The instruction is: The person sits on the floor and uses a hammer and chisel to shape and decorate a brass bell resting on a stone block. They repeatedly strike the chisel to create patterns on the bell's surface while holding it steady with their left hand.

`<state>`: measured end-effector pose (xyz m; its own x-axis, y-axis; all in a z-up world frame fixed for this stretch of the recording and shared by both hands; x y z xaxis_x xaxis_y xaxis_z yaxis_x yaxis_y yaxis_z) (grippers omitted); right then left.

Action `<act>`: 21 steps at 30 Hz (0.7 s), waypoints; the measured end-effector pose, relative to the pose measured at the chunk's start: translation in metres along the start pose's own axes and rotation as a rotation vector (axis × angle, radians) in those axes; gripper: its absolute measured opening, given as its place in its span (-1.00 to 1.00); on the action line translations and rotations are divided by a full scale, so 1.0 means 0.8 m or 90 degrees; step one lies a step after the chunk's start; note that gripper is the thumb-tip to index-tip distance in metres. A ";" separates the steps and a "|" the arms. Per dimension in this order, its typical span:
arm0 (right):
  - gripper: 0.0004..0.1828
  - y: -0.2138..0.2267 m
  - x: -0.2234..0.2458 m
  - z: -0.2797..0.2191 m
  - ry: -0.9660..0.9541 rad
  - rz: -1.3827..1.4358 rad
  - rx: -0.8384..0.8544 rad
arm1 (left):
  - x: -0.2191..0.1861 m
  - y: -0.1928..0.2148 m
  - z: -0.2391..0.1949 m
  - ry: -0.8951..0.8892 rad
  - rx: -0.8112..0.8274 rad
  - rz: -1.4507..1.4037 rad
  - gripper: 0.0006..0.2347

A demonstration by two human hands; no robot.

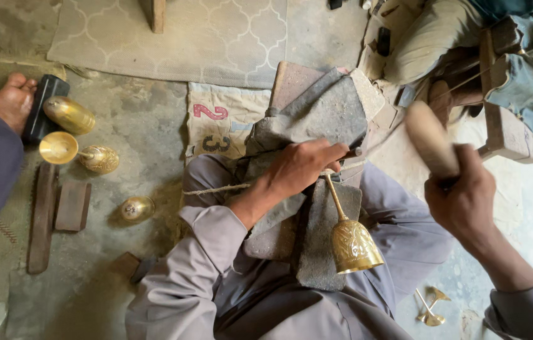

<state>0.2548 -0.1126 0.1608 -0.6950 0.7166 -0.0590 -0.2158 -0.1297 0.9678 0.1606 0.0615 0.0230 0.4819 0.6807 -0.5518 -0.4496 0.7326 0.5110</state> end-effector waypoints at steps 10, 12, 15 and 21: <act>-0.66 -0.019 -0.041 -0.009 -0.072 0.278 -0.024 | -0.021 0.017 -0.005 -0.066 -0.037 0.054 -0.84; -0.74 -0.013 -0.029 -0.015 -0.008 0.150 -0.061 | -0.015 0.014 -0.016 -0.046 -0.041 0.059 -0.84; -0.65 0.002 -0.006 -0.020 0.077 0.105 -0.089 | -0.022 0.017 -0.027 -0.094 -0.102 0.097 -0.81; -0.63 0.042 0.040 -0.043 0.069 0.016 -0.121 | -0.034 0.022 -0.055 -0.107 -0.226 0.116 -0.80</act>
<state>0.2020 -0.1176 0.1832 -0.7691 0.6351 -0.0715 -0.3158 -0.2804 0.9065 0.1062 0.0562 0.0178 0.4726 0.8115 -0.3437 -0.7553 0.5739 0.3164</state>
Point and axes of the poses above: each hand's wrist, its own z-axis towards the middle knuckle, its own y-axis out of the back of the hand, x = y × z, the point moved 9 cm from there along z, towards the middle knuckle, and after that the axes turned 12 degrees about -y, right-handed, at the moved point
